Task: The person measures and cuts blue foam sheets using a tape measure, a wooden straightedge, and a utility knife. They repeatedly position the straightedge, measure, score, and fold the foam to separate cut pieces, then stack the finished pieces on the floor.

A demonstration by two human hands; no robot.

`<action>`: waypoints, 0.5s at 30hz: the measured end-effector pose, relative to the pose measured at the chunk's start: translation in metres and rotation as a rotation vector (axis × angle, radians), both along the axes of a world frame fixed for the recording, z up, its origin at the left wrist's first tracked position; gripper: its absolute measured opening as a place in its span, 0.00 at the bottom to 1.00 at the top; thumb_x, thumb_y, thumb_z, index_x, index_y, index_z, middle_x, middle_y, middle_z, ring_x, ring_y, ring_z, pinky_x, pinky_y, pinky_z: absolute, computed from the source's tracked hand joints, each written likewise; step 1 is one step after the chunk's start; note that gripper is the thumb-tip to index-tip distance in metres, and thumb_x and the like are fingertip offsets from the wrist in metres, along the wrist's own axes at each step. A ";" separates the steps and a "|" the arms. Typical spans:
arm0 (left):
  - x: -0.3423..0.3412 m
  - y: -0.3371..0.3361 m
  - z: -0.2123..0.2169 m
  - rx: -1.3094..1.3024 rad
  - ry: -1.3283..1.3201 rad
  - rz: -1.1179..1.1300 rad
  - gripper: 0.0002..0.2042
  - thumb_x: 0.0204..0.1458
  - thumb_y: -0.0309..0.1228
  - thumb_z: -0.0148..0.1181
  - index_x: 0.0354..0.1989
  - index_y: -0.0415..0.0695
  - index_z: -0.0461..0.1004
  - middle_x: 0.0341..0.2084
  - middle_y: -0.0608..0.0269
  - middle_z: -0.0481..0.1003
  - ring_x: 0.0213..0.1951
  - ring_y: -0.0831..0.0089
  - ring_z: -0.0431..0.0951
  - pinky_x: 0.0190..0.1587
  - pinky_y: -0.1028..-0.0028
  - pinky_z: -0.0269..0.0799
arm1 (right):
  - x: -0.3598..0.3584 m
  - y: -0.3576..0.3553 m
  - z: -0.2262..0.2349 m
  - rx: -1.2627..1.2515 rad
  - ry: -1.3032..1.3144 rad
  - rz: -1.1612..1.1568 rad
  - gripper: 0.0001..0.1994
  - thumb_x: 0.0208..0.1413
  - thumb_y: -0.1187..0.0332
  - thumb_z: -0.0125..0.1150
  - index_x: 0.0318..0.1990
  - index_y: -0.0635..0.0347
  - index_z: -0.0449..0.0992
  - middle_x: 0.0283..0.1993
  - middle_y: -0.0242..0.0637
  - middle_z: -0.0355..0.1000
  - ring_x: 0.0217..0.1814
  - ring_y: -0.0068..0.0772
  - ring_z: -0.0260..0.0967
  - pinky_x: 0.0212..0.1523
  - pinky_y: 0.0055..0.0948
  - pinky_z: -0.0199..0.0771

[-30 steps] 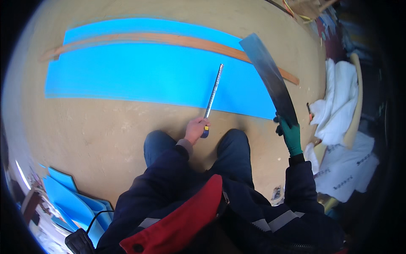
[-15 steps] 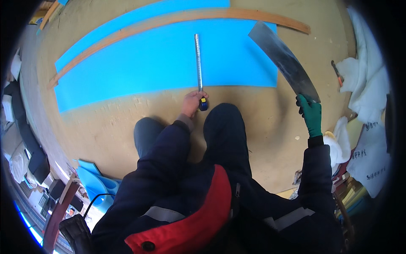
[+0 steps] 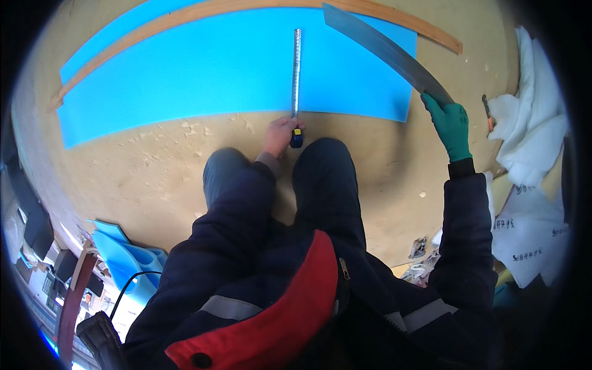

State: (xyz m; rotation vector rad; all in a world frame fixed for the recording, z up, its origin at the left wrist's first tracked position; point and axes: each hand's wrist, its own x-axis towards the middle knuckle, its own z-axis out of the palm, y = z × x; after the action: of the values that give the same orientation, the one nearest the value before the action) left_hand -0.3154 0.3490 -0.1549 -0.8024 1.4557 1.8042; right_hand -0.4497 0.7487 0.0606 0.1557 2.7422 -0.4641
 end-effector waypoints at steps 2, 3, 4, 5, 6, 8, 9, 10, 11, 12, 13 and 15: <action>0.001 0.001 -0.003 -0.002 0.003 -0.002 0.13 0.70 0.34 0.58 0.43 0.37 0.84 0.38 0.61 0.86 0.40 0.77 0.82 0.48 0.76 0.76 | -0.013 -0.010 0.001 0.046 -0.010 0.059 0.27 0.68 0.43 0.62 0.35 0.60 0.86 0.20 0.41 0.72 0.22 0.41 0.71 0.30 0.42 0.68; 0.001 0.003 -0.006 -0.026 0.005 0.003 0.13 0.70 0.34 0.58 0.42 0.37 0.84 0.38 0.61 0.86 0.40 0.77 0.82 0.48 0.76 0.76 | -0.019 -0.014 0.001 0.052 -0.002 0.085 0.27 0.68 0.42 0.62 0.35 0.60 0.86 0.21 0.41 0.73 0.23 0.42 0.72 0.31 0.42 0.69; 0.003 0.002 -0.009 -0.045 0.000 -0.002 0.13 0.70 0.34 0.58 0.42 0.37 0.84 0.38 0.61 0.86 0.40 0.77 0.82 0.48 0.76 0.76 | -0.025 -0.018 0.001 0.063 0.002 0.093 0.27 0.68 0.41 0.62 0.34 0.60 0.86 0.21 0.42 0.73 0.24 0.42 0.73 0.31 0.42 0.69; 0.004 0.002 -0.012 -0.068 0.002 -0.004 0.13 0.70 0.34 0.58 0.42 0.37 0.84 0.37 0.61 0.86 0.40 0.77 0.82 0.49 0.76 0.76 | -0.030 -0.021 0.001 0.052 0.001 0.093 0.27 0.68 0.41 0.62 0.34 0.60 0.86 0.22 0.42 0.74 0.24 0.42 0.74 0.32 0.42 0.70; 0.005 0.002 -0.015 -0.065 0.016 0.000 0.14 0.70 0.34 0.58 0.41 0.36 0.85 0.36 0.61 0.86 0.39 0.76 0.83 0.47 0.75 0.77 | -0.037 -0.024 0.001 0.096 -0.001 0.125 0.27 0.67 0.41 0.61 0.35 0.59 0.86 0.22 0.43 0.74 0.25 0.43 0.75 0.33 0.42 0.70; 0.007 0.002 -0.020 -0.069 0.045 0.007 0.15 0.68 0.34 0.58 0.40 0.35 0.86 0.33 0.60 0.87 0.38 0.75 0.84 0.45 0.73 0.78 | -0.050 -0.030 0.002 0.143 -0.023 0.148 0.27 0.67 0.40 0.61 0.38 0.58 0.87 0.24 0.43 0.75 0.27 0.45 0.76 0.34 0.42 0.72; 0.009 0.002 -0.022 -0.063 0.049 0.009 0.15 0.68 0.34 0.58 0.40 0.35 0.86 0.33 0.60 0.87 0.37 0.75 0.84 0.44 0.73 0.78 | -0.055 -0.033 0.003 0.125 0.016 0.200 0.27 0.67 0.41 0.61 0.39 0.58 0.88 0.24 0.44 0.76 0.28 0.45 0.77 0.34 0.42 0.72; 0.009 0.001 -0.024 -0.062 0.045 0.007 0.15 0.68 0.34 0.58 0.39 0.35 0.85 0.33 0.60 0.87 0.37 0.75 0.84 0.44 0.73 0.78 | -0.063 -0.036 0.004 0.110 0.048 0.231 0.26 0.68 0.41 0.61 0.41 0.57 0.88 0.25 0.45 0.76 0.29 0.46 0.77 0.35 0.42 0.72; 0.009 0.001 -0.025 -0.065 0.035 0.002 0.15 0.68 0.34 0.58 0.39 0.35 0.85 0.33 0.60 0.87 0.37 0.75 0.84 0.44 0.73 0.78 | -0.070 -0.039 0.004 0.087 0.083 0.262 0.26 0.68 0.41 0.61 0.42 0.57 0.88 0.26 0.45 0.77 0.30 0.47 0.78 0.35 0.43 0.73; 0.009 0.001 -0.026 -0.043 0.057 0.014 0.15 0.68 0.34 0.58 0.39 0.35 0.85 0.33 0.60 0.87 0.36 0.75 0.84 0.44 0.73 0.78 | -0.075 -0.041 0.006 0.118 0.082 0.290 0.25 0.68 0.41 0.61 0.44 0.56 0.88 0.26 0.46 0.77 0.30 0.47 0.78 0.36 0.43 0.73; 0.009 0.001 -0.026 -0.025 0.068 0.022 0.15 0.68 0.35 0.59 0.39 0.35 0.85 0.33 0.60 0.86 0.36 0.75 0.84 0.43 0.72 0.78 | -0.081 -0.044 0.007 0.139 0.078 0.317 0.25 0.68 0.42 0.60 0.45 0.55 0.89 0.27 0.46 0.77 0.31 0.48 0.78 0.36 0.43 0.73; 0.008 0.002 -0.025 -0.022 0.072 0.030 0.15 0.68 0.35 0.59 0.39 0.35 0.85 0.33 0.61 0.86 0.35 0.75 0.83 0.42 0.72 0.78 | -0.091 -0.048 0.009 0.161 0.072 0.364 0.24 0.68 0.42 0.60 0.46 0.54 0.89 0.27 0.46 0.78 0.31 0.48 0.78 0.36 0.43 0.73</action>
State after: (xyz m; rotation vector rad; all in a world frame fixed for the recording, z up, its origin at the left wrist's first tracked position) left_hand -0.3070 0.3512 -0.1803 -0.7815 1.5196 1.8591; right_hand -0.5403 0.7002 0.0693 -0.3215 2.7891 -0.1521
